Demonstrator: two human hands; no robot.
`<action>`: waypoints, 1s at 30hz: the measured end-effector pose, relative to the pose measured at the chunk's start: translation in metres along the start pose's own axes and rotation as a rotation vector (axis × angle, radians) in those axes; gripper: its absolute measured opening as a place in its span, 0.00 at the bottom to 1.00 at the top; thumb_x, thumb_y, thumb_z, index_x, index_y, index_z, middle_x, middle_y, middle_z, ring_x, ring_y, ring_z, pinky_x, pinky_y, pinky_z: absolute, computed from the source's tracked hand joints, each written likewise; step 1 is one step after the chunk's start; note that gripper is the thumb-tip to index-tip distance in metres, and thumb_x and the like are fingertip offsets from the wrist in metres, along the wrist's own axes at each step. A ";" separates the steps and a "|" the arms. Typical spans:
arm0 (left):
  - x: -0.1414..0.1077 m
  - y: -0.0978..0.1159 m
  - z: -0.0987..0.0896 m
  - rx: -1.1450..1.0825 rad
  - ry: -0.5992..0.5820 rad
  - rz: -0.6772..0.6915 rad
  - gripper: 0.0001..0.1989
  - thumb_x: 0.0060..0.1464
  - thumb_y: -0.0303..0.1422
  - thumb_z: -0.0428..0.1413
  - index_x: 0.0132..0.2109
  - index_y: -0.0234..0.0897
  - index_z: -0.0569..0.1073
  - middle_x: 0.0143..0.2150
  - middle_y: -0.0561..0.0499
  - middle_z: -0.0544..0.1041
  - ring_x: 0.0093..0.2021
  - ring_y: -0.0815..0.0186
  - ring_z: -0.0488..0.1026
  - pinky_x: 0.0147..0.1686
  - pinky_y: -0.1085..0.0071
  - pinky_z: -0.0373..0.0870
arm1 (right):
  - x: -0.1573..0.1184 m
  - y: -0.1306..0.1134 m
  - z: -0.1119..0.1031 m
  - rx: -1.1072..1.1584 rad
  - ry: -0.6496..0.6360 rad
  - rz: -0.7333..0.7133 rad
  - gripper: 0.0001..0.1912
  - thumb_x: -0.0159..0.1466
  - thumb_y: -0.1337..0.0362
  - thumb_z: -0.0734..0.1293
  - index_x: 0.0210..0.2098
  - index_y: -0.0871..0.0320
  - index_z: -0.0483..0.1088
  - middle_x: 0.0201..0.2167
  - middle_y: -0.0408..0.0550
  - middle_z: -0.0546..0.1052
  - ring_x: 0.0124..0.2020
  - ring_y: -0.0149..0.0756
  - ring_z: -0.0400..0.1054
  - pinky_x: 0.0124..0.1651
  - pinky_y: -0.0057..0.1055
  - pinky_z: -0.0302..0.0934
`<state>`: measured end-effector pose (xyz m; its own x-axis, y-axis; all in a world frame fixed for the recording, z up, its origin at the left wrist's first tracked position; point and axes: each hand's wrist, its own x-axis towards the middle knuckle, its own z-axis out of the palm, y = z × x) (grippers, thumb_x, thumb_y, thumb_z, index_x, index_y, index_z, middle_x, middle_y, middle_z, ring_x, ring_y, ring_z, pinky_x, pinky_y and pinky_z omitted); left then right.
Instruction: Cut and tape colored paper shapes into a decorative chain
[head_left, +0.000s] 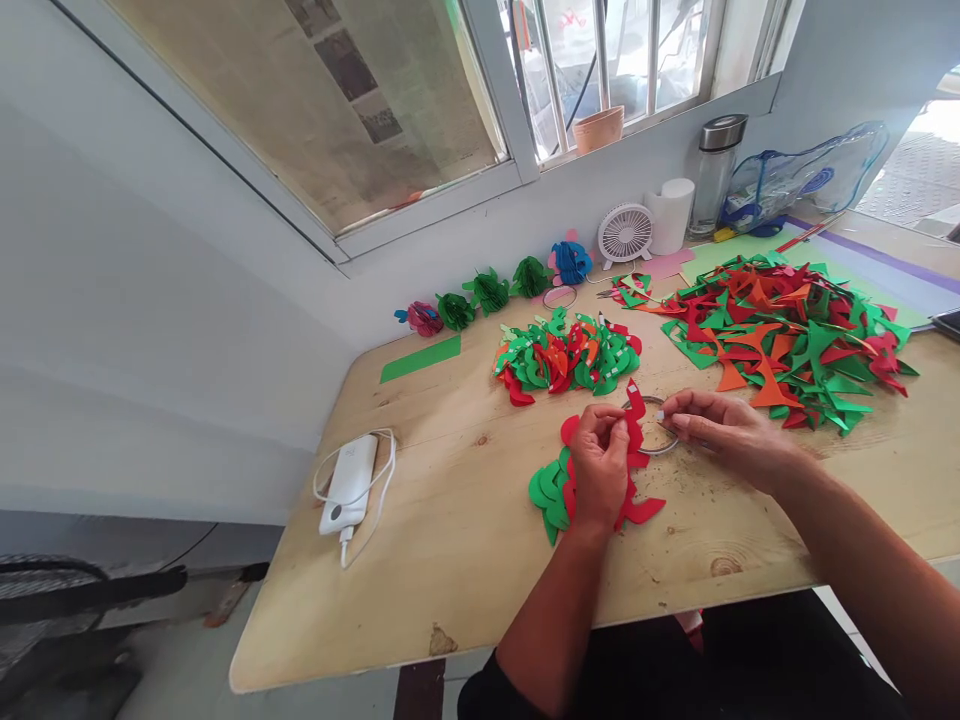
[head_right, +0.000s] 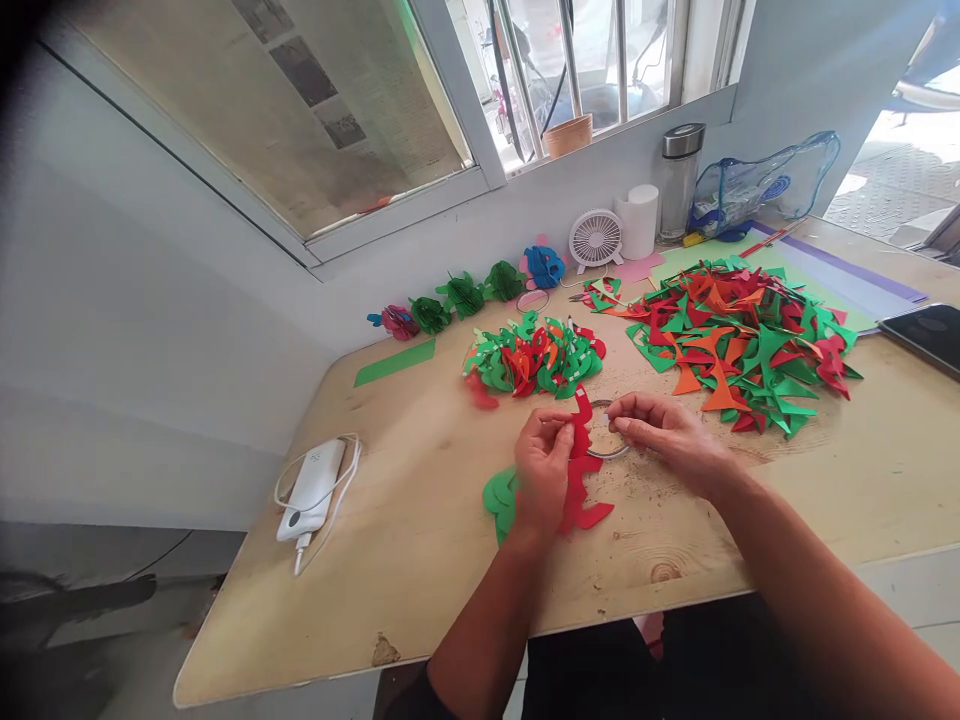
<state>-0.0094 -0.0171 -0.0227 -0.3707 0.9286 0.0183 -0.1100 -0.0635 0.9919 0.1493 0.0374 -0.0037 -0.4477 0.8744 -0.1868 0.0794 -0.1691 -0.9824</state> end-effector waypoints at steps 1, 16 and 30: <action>0.000 0.000 0.000 0.030 -0.010 0.029 0.04 0.52 0.31 0.54 0.35 0.36 0.72 0.28 0.53 0.73 0.28 0.72 0.69 0.29 0.76 0.64 | 0.000 0.000 0.001 -0.008 -0.010 -0.005 0.20 0.52 0.48 0.70 0.36 0.56 0.73 0.29 0.46 0.73 0.27 0.31 0.62 0.29 0.27 0.58; -0.004 0.002 0.004 0.068 -0.097 0.012 0.11 0.51 0.35 0.56 0.39 0.34 0.77 0.36 0.46 0.79 0.35 0.65 0.74 0.39 0.69 0.71 | -0.002 -0.002 0.007 0.019 -0.079 -0.004 0.20 0.54 0.49 0.70 0.38 0.56 0.74 0.32 0.47 0.74 0.31 0.33 0.65 0.33 0.28 0.60; -0.005 0.008 0.003 0.102 -0.073 0.000 0.07 0.48 0.33 0.57 0.32 0.34 0.77 0.28 0.50 0.76 0.28 0.69 0.71 0.30 0.74 0.68 | -0.003 -0.004 0.010 -0.056 -0.079 -0.060 0.20 0.54 0.47 0.69 0.37 0.56 0.74 0.34 0.50 0.75 0.35 0.37 0.66 0.36 0.32 0.63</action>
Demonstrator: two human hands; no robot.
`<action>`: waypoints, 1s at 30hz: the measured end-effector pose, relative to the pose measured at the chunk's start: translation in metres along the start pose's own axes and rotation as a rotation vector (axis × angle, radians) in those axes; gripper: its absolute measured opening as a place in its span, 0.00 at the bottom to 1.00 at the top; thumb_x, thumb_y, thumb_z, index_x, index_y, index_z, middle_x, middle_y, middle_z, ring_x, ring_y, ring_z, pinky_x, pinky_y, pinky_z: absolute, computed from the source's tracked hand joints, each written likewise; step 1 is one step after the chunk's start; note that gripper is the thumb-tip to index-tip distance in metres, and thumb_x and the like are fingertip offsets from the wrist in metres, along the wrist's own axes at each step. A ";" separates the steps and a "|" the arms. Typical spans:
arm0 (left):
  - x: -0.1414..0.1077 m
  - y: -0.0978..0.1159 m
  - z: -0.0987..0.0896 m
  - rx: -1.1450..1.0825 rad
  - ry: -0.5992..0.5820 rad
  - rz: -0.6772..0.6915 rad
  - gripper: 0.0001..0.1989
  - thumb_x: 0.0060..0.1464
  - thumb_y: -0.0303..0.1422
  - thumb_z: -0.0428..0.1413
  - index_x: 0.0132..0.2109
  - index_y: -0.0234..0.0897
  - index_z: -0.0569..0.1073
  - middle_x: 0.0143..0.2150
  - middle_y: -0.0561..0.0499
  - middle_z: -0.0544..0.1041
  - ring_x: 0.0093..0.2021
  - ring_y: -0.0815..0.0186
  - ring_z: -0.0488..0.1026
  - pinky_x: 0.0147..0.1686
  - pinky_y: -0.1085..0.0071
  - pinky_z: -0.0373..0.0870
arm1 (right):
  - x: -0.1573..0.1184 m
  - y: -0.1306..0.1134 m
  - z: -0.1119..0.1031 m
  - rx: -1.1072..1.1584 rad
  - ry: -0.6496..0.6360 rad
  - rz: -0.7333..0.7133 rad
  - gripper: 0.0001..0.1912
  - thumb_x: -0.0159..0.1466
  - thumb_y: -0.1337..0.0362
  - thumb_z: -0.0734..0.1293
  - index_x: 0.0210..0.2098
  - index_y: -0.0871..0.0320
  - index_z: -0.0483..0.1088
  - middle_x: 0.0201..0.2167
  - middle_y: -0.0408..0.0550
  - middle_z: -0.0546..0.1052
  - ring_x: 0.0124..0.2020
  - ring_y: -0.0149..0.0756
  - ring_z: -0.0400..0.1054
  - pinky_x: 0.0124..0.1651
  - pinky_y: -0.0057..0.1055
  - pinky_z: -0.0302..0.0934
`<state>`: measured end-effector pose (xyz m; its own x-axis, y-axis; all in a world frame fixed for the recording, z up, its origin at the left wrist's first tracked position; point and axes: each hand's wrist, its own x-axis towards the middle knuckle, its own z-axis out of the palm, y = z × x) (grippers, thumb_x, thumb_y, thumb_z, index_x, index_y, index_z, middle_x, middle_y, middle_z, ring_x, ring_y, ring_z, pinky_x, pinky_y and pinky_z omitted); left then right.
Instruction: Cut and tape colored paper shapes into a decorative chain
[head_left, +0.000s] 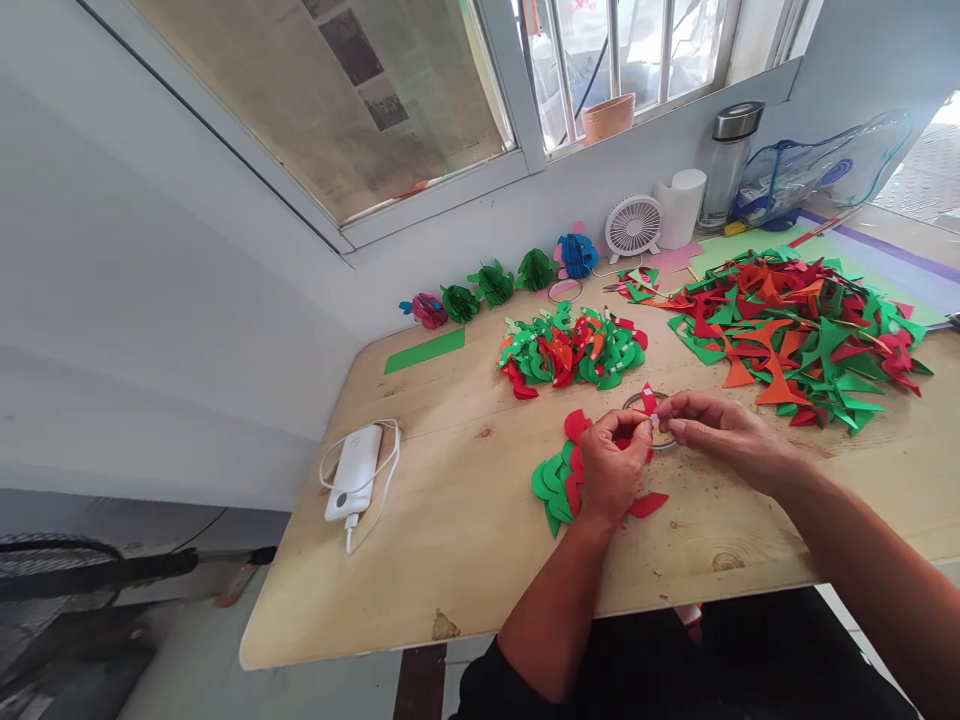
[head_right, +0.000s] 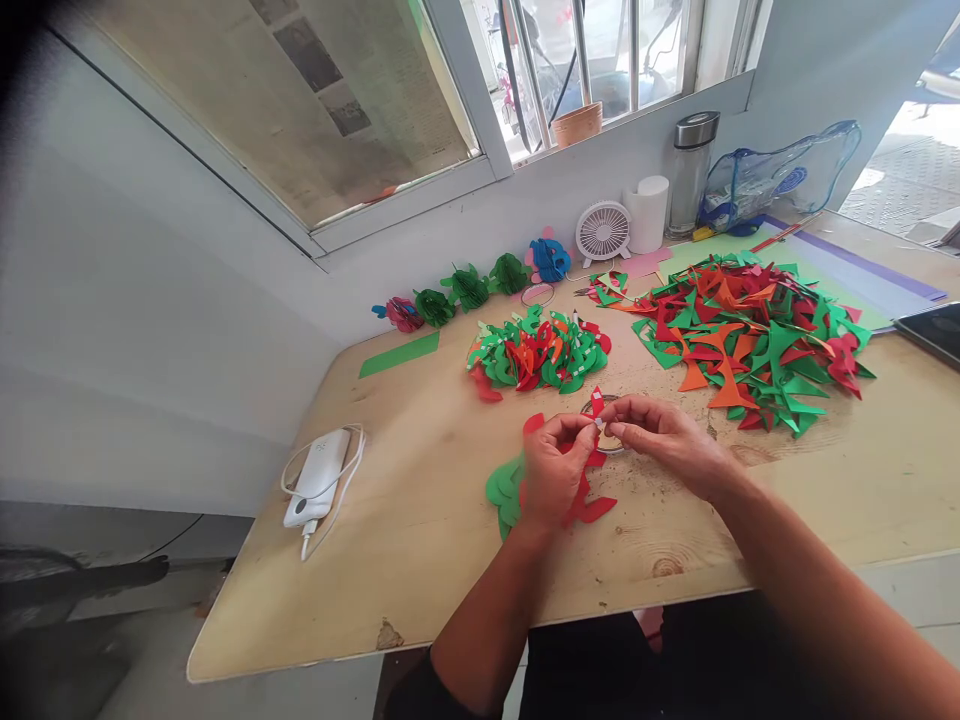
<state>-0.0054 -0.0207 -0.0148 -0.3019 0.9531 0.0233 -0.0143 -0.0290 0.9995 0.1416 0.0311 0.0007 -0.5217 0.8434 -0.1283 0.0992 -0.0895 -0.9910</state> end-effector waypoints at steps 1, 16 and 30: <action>0.000 0.001 0.000 0.011 0.001 0.001 0.07 0.48 0.33 0.57 0.31 0.34 0.76 0.28 0.50 0.76 0.27 0.69 0.71 0.29 0.74 0.68 | 0.000 0.000 0.000 -0.009 0.002 -0.001 0.20 0.55 0.47 0.68 0.37 0.57 0.74 0.34 0.49 0.75 0.35 0.37 0.66 0.36 0.31 0.63; 0.000 -0.003 0.001 0.190 0.026 0.113 0.03 0.45 0.28 0.55 0.28 0.37 0.74 0.27 0.50 0.75 0.30 0.66 0.71 0.33 0.70 0.68 | 0.001 -0.001 0.001 -0.054 0.001 -0.017 0.21 0.55 0.46 0.67 0.35 0.57 0.75 0.21 0.42 0.67 0.22 0.28 0.56 0.24 0.26 0.52; -0.003 -0.005 0.002 0.456 0.016 0.400 0.07 0.45 0.24 0.54 0.29 0.40 0.75 0.26 0.49 0.73 0.29 0.64 0.69 0.35 0.69 0.64 | 0.003 0.009 0.004 -0.020 0.082 -0.009 0.17 0.56 0.49 0.67 0.29 0.58 0.71 0.23 0.42 0.68 0.25 0.29 0.58 0.27 0.27 0.53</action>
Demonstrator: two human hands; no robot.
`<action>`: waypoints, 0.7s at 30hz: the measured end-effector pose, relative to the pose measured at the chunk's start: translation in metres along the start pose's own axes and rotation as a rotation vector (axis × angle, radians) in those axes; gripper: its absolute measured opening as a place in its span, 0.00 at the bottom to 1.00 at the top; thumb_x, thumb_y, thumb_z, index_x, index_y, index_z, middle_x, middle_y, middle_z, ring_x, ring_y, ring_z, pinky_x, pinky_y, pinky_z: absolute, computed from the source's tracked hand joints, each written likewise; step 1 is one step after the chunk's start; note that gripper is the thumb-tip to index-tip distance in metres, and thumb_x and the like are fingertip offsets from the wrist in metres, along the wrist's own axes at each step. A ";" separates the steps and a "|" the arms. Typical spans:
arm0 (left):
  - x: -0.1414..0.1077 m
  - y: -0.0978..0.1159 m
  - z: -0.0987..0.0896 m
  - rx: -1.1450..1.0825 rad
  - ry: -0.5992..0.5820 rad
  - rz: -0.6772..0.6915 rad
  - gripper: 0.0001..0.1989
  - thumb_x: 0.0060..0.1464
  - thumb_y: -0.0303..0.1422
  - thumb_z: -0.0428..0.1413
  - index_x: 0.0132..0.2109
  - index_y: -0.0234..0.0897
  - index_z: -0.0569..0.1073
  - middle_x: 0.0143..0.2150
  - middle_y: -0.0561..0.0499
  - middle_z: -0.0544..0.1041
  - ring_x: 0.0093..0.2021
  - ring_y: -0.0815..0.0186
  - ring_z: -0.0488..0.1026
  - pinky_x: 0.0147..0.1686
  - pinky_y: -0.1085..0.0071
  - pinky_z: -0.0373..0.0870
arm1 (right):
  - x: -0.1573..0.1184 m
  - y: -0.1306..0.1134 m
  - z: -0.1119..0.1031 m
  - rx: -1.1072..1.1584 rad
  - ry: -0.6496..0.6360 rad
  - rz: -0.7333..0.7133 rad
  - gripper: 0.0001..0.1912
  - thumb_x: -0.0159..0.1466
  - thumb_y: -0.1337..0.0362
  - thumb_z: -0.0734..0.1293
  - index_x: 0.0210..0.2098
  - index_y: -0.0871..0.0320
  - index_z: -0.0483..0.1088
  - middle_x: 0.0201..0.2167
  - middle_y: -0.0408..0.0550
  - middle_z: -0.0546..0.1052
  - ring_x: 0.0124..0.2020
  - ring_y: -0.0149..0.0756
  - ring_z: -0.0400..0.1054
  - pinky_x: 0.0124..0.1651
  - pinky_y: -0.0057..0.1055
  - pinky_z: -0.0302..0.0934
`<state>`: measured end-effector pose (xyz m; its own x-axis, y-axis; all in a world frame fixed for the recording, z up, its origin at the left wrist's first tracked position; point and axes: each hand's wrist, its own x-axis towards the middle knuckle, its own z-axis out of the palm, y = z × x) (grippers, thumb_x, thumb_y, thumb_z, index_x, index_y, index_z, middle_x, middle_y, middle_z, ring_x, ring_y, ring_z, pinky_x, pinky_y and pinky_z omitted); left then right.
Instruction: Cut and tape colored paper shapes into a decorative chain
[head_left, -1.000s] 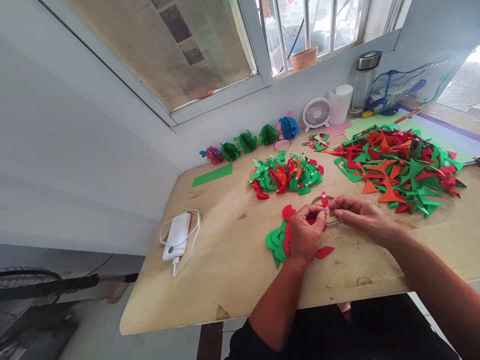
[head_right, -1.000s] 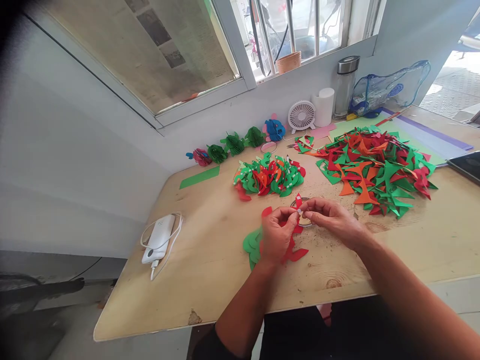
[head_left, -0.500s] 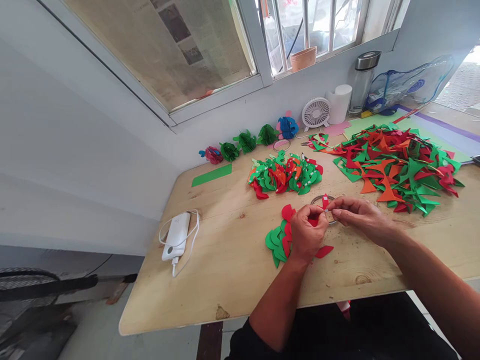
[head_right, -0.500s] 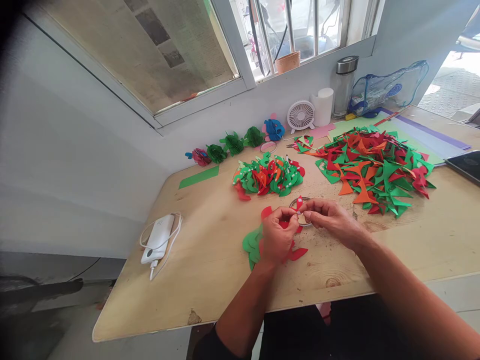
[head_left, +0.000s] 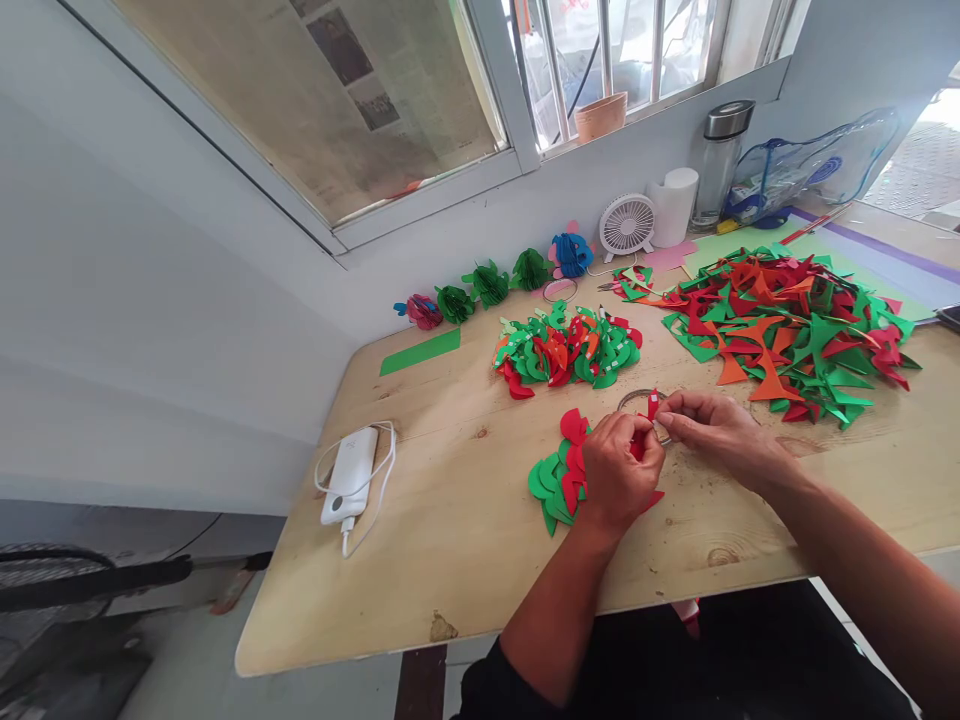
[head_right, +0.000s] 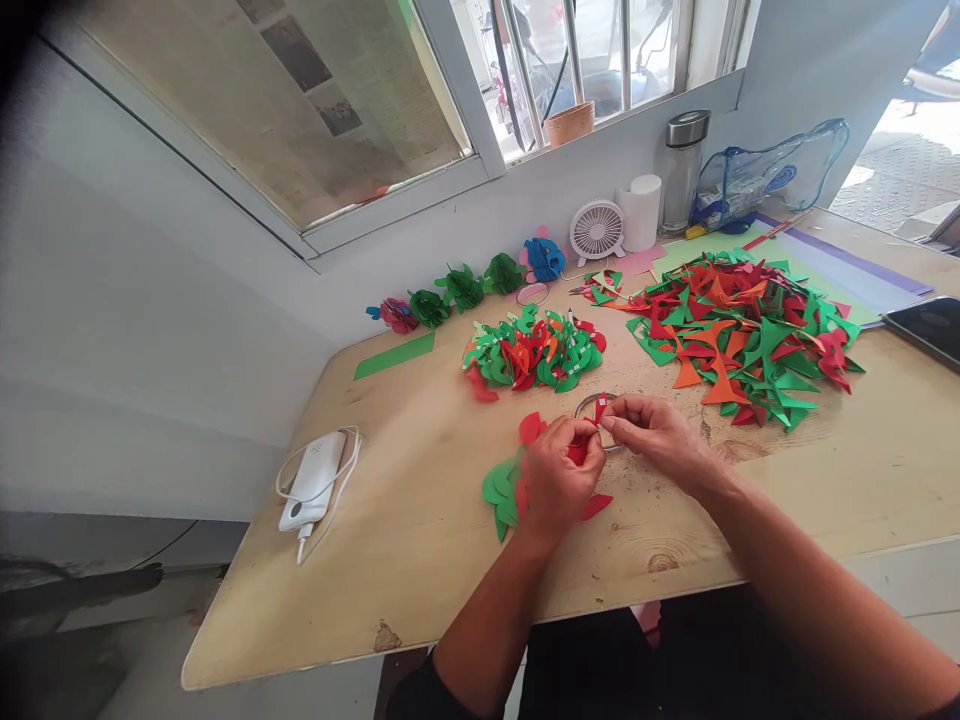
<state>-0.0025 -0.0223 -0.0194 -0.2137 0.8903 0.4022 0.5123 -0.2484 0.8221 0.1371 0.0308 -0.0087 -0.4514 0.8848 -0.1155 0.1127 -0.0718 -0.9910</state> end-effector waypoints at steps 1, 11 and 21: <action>0.000 0.000 0.000 0.003 -0.004 0.003 0.07 0.45 0.24 0.54 0.29 0.40 0.75 0.26 0.49 0.73 0.30 0.64 0.69 0.35 0.69 0.64 | 0.000 0.000 0.000 0.017 0.007 0.000 0.17 0.56 0.49 0.67 0.29 0.58 0.71 0.22 0.41 0.67 0.24 0.28 0.57 0.26 0.27 0.52; 0.003 -0.004 0.000 -0.409 -0.008 -0.358 0.06 0.50 0.33 0.56 0.33 0.35 0.75 0.28 0.50 0.75 0.28 0.69 0.71 0.30 0.73 0.68 | 0.001 -0.004 -0.002 0.213 0.163 0.039 0.17 0.52 0.51 0.71 0.34 0.57 0.71 0.22 0.40 0.67 0.21 0.25 0.57 0.22 0.24 0.52; 0.003 -0.009 0.004 -0.645 -0.014 -0.428 0.11 0.49 0.38 0.58 0.35 0.34 0.76 0.30 0.49 0.76 0.30 0.69 0.71 0.32 0.73 0.68 | 0.000 -0.006 0.000 0.120 0.245 -0.172 0.16 0.56 0.56 0.69 0.42 0.55 0.69 0.30 0.44 0.71 0.30 0.31 0.65 0.30 0.28 0.61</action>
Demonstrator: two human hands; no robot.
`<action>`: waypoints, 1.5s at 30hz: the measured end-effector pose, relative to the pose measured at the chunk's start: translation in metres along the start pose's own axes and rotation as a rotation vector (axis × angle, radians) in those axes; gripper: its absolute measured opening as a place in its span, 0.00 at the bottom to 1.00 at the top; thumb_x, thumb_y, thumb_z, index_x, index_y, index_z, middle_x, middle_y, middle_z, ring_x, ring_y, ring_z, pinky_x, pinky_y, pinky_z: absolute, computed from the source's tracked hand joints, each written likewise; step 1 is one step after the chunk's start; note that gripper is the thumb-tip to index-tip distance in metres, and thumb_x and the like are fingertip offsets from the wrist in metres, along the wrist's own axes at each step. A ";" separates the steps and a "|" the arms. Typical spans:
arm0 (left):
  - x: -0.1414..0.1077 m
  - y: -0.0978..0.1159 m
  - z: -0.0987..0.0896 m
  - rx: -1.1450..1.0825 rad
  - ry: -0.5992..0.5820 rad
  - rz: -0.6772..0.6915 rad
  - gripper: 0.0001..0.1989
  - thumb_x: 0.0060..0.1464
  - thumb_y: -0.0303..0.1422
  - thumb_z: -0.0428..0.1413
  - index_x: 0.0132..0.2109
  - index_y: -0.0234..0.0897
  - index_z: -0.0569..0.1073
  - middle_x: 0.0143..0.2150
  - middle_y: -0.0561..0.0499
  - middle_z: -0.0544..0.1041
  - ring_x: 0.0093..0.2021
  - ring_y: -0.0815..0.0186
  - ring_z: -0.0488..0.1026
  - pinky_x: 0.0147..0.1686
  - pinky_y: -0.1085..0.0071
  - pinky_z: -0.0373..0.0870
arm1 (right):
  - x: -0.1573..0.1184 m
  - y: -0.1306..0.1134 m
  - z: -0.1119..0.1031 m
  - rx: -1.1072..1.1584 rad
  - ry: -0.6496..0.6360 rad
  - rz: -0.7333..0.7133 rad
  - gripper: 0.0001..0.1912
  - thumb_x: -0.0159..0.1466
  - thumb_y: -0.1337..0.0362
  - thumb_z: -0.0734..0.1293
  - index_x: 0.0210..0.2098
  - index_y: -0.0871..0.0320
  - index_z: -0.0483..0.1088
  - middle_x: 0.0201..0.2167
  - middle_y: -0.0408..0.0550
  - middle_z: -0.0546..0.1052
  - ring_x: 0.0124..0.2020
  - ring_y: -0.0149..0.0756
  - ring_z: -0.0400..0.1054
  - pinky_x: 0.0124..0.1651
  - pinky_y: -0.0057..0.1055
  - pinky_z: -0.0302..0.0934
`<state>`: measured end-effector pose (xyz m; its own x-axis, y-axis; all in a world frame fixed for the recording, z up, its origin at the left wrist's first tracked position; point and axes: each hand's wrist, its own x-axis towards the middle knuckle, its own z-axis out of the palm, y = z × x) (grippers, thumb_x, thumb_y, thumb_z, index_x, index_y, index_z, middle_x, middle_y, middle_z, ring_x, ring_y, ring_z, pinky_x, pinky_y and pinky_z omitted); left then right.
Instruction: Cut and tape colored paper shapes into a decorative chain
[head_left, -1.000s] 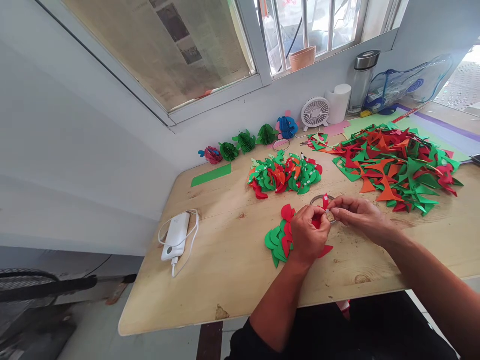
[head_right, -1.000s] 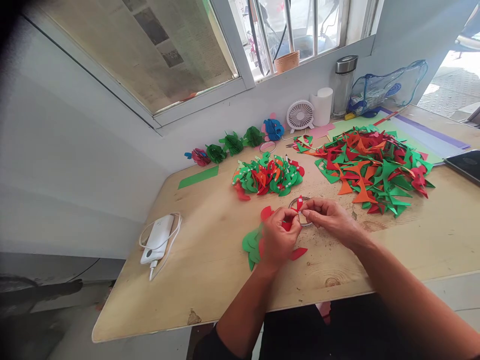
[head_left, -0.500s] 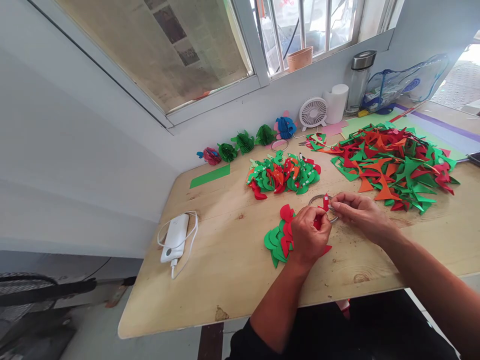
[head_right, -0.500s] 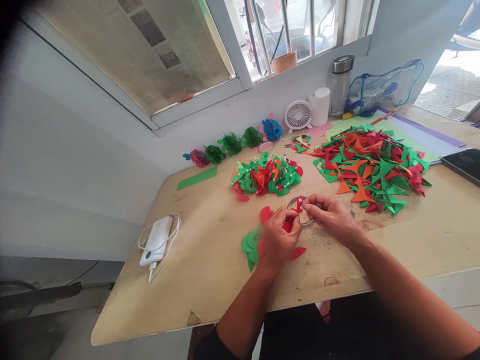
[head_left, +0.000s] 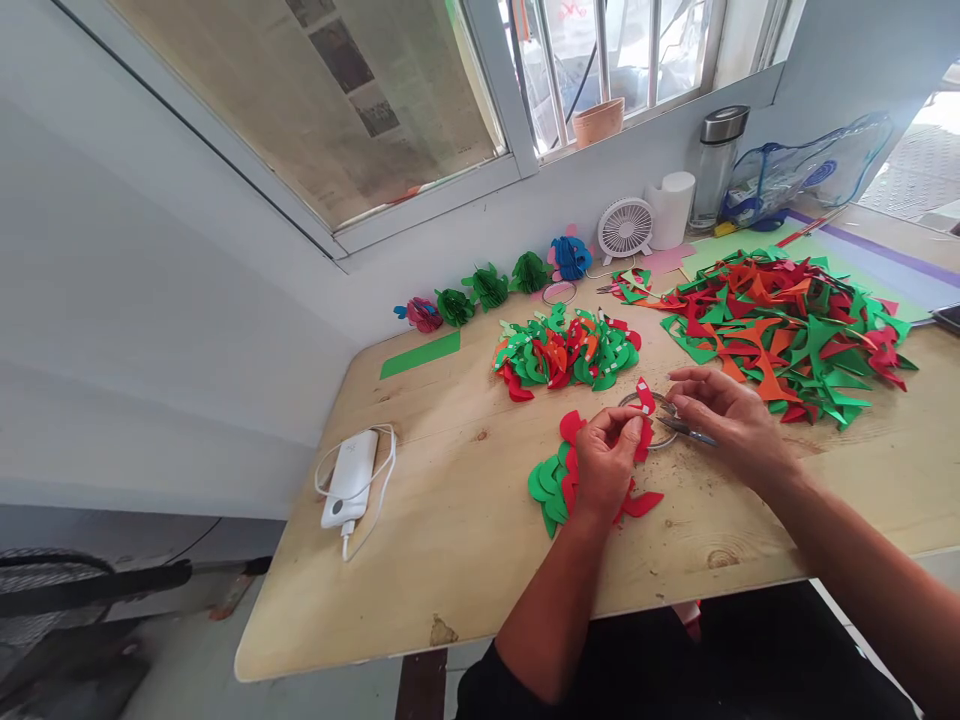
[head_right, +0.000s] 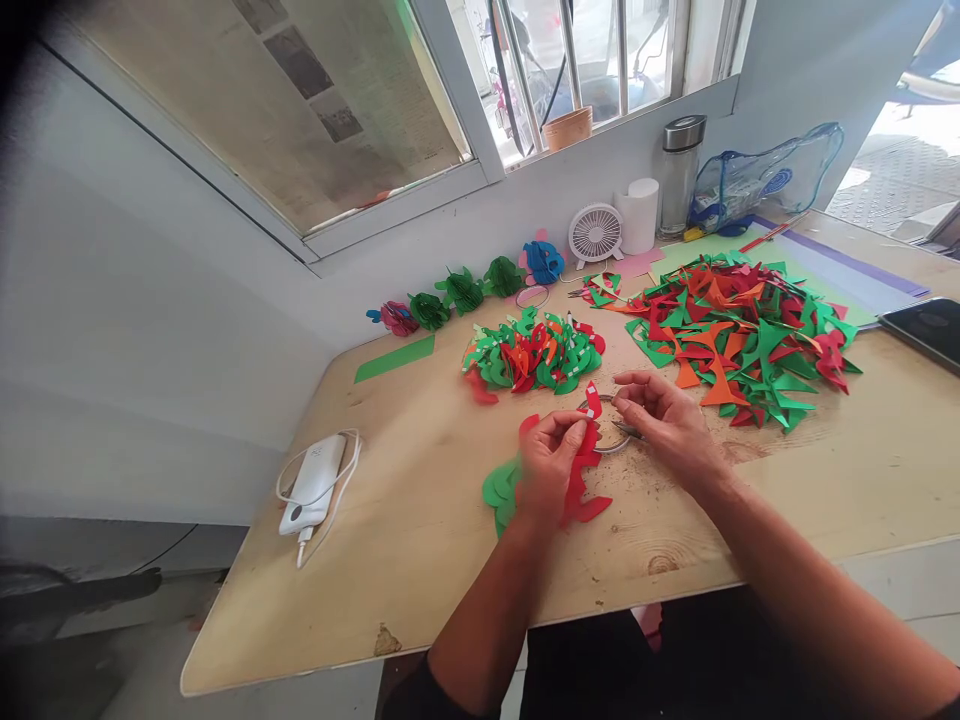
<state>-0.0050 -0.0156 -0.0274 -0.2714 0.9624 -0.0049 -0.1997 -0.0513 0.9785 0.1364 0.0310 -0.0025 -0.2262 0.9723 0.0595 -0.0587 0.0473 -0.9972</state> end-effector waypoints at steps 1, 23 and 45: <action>0.000 0.001 0.000 -0.001 -0.003 -0.003 0.11 0.48 0.38 0.59 0.35 0.34 0.76 0.29 0.49 0.76 0.30 0.69 0.71 0.31 0.74 0.68 | 0.000 0.001 0.000 -0.010 0.008 -0.037 0.15 0.57 0.57 0.69 0.43 0.55 0.69 0.30 0.44 0.72 0.31 0.32 0.66 0.31 0.28 0.61; -0.005 0.008 0.003 0.095 -0.058 0.037 0.10 0.52 0.29 0.53 0.41 0.35 0.74 0.37 0.47 0.78 0.36 0.67 0.74 0.34 0.74 0.70 | -0.002 0.004 0.006 -0.351 -0.059 -0.288 0.13 0.60 0.65 0.64 0.46 0.54 0.66 0.26 0.41 0.70 0.26 0.30 0.62 0.27 0.28 0.58; 0.005 0.000 0.002 -0.179 0.137 -0.214 0.11 0.43 0.33 0.62 0.35 0.32 0.75 0.31 0.48 0.78 0.30 0.69 0.74 0.33 0.73 0.70 | -0.006 0.012 0.010 -0.471 -0.120 -0.343 0.17 0.61 0.65 0.63 0.50 0.53 0.65 0.28 0.43 0.73 0.27 0.31 0.66 0.32 0.30 0.62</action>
<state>-0.0046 -0.0107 -0.0275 -0.3274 0.9122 -0.2463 -0.4251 0.0906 0.9006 0.1271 0.0239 -0.0140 -0.3804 0.8522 0.3592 0.2835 0.4772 -0.8318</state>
